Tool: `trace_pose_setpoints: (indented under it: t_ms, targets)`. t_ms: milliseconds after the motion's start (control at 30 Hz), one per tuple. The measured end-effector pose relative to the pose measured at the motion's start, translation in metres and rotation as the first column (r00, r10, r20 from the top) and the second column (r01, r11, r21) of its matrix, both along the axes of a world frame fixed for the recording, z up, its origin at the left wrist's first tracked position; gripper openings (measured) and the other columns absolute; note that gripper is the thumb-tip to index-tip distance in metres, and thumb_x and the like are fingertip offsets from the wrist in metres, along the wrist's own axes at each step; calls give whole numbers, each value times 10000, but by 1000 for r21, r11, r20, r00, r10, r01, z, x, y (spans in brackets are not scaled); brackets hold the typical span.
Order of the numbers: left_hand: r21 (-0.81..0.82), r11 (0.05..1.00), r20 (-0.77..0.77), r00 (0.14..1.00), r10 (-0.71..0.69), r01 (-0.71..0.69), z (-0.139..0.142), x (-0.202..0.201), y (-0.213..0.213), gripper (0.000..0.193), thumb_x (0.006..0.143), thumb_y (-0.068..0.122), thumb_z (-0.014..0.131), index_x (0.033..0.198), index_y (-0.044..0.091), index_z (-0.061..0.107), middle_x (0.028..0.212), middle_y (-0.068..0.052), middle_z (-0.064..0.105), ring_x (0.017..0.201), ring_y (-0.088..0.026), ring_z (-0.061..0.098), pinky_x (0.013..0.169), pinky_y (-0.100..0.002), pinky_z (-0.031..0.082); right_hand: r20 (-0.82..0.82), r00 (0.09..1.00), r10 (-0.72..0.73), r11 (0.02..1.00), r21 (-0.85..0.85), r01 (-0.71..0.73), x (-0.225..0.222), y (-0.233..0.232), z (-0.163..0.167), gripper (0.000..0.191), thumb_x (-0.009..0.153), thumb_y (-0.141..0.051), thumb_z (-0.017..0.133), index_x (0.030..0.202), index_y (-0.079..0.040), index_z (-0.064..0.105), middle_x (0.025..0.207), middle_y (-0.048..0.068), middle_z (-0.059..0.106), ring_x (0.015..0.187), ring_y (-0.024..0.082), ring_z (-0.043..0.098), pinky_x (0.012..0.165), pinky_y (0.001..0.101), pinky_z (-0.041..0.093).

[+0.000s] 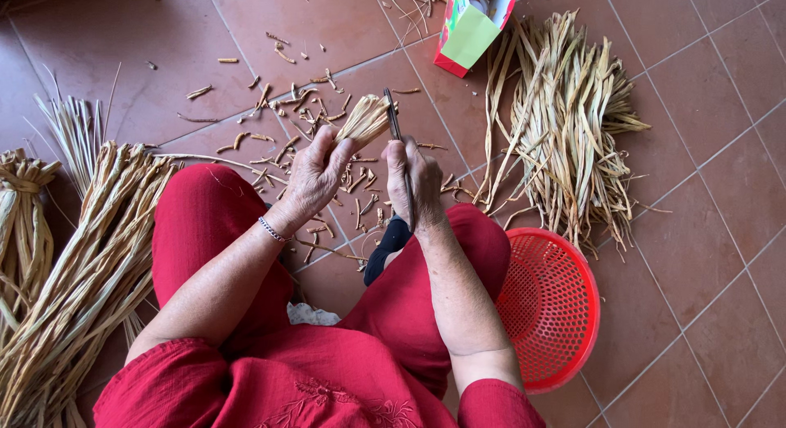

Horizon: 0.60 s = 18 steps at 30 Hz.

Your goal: The person sits on the floor and trims dried palm leaves with scissors, cutting off hard stem ends and unwanted edges from each leaf. They sort through bundles of leaves on the floor, discarding trimmed scraps around them while working through the pile.

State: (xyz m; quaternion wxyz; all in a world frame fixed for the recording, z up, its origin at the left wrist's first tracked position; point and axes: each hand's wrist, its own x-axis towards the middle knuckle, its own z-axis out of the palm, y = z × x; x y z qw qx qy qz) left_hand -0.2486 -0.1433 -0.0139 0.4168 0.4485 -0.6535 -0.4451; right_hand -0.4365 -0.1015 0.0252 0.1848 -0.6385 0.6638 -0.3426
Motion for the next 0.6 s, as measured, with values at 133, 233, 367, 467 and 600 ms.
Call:
trace_pose_setpoints:
  t_ms: [133, 233, 367, 467, 600]
  targets:
    - [-20, 1000, -53, 999, -3, 2, -3, 0, -1, 208, 1062, 253, 648, 1153, 67, 629, 783, -17, 645, 705, -65, 558, 618, -267, 487, 30, 997, 76, 995, -70, -74, -1, -3, 3, 700, 1090, -634, 205, 1169, -70, 611, 916, 159, 720, 884, 375, 720, 779, 485, 535]
    - [4, 1000, -44, 999, 8, -8, -3, 1, -2, 214, 1056, 251, 662, 1152, 61, 650, 741, -15, 588, 684, -60, 515, 596, -270, 455, 73, 987, 147, 986, -93, -140, -4, -4, 6, 736, 1104, -661, 196, 1246, -52, 586, 1066, 195, 720, 1013, 395, 703, 854, 489, 529]
    - [4, 1000, -139, 990, -7, 7, -1, 4, -2, 218, 1055, 246, 659, 1173, 63, 665, 773, 27, 636, 719, -24, 540, 620, -237, 479, 49, 995, 88, 993, 68, -92, -8, -4, 6, 747, 1033, -690, 201, 1195, -79, 600, 894, 174, 710, 904, 384, 726, 806, 492, 535]
    - [35, 999, -115, 993, 5, -1, 1, 7, -2, 212, 1052, 242, 670, 1163, 61, 675, 759, 26, 621, 713, -27, 524, 616, -236, 466, -12, 997, 73, 989, 130, -71, -10, -5, 5, 714, 1031, -679, 208, 1156, -83, 580, 805, 171, 687, 867, 409, 708, 773, 522, 510]
    - [11, 1000, -110, 994, -5, 6, 2, 10, -3, 208, 1047, 241, 682, 1141, 55, 687, 767, 24, 613, 730, -28, 530, 632, -231, 474, -25, 997, 79, 995, 62, -77, -10, -3, 4, 670, 1069, -639, 220, 1058, -80, 589, 734, 152, 664, 805, 401, 703, 725, 513, 510]
